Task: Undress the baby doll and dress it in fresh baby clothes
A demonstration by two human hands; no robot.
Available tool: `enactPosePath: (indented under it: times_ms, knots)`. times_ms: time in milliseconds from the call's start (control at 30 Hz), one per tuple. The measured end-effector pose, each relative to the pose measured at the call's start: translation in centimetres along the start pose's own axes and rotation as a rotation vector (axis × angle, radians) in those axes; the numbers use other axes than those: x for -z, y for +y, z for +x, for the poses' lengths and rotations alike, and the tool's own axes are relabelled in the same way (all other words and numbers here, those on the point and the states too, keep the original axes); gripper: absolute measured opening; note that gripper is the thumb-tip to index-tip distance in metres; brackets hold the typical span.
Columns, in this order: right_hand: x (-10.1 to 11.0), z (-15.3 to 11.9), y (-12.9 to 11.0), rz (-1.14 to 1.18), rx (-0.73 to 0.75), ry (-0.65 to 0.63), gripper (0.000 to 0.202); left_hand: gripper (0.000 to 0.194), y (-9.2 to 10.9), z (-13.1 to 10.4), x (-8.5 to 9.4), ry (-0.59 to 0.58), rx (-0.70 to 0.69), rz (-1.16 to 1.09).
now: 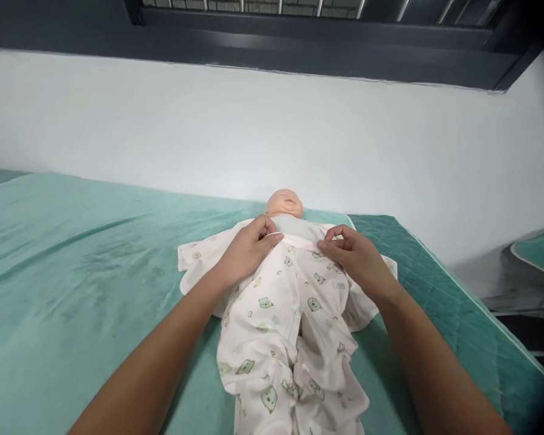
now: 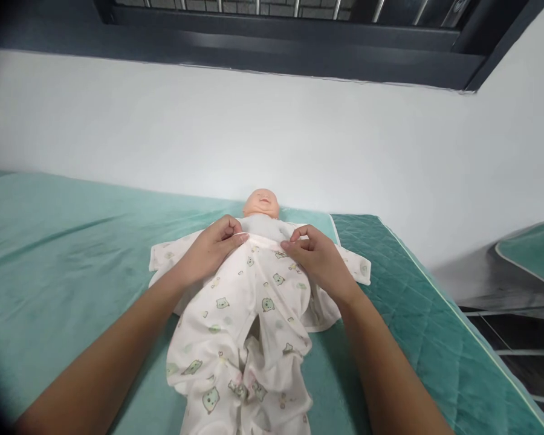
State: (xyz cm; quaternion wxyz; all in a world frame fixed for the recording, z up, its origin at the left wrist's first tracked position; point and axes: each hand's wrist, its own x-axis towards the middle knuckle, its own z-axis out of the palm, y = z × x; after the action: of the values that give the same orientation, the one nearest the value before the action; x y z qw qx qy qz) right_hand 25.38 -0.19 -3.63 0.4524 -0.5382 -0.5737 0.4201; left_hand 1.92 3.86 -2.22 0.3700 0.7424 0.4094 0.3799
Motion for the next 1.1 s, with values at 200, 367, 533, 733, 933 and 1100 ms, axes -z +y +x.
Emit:
enactPosePath:
  times_ms: [200, 367, 533, 733, 933, 1100]
  knots:
    - [1.7, 0.0, 1.0, -0.169, 0.052, -0.087, 0.038, 0.02, -0.3, -0.3, 0.6, 0.062, -0.001, 0.151]
    - [2.2, 0.0, 2.1, -0.206, 0.121, -0.161, 0.033, 0.028, -1.5, -0.5, 1.2, 0.052, 0.075, 0.063]
    - [0.6, 0.5, 3.5, -0.137, 0.159, 0.09, 0.023, 0.027, -2.3, -1.0, 3.6, -0.196, 0.155, -0.061]
    - [-0.6, 0.8, 3.8, -0.159, 0.093, 0.161, 0.027, 0.02, -3.3, -1.0, 4.0, -0.189, 0.119, -0.117]
    - [1.6, 0.1, 3.2, -0.18, 0.098, -0.125, 0.023, 0.018, -3.4, -0.7, 0.7, 0.233, 0.063, 0.148]
    - [1.9, 0.1, 3.2, -0.292, 0.001, -0.139, 0.015, 0.026, -3.6, -0.6, 0.6, 0.191, 0.177, 0.273]
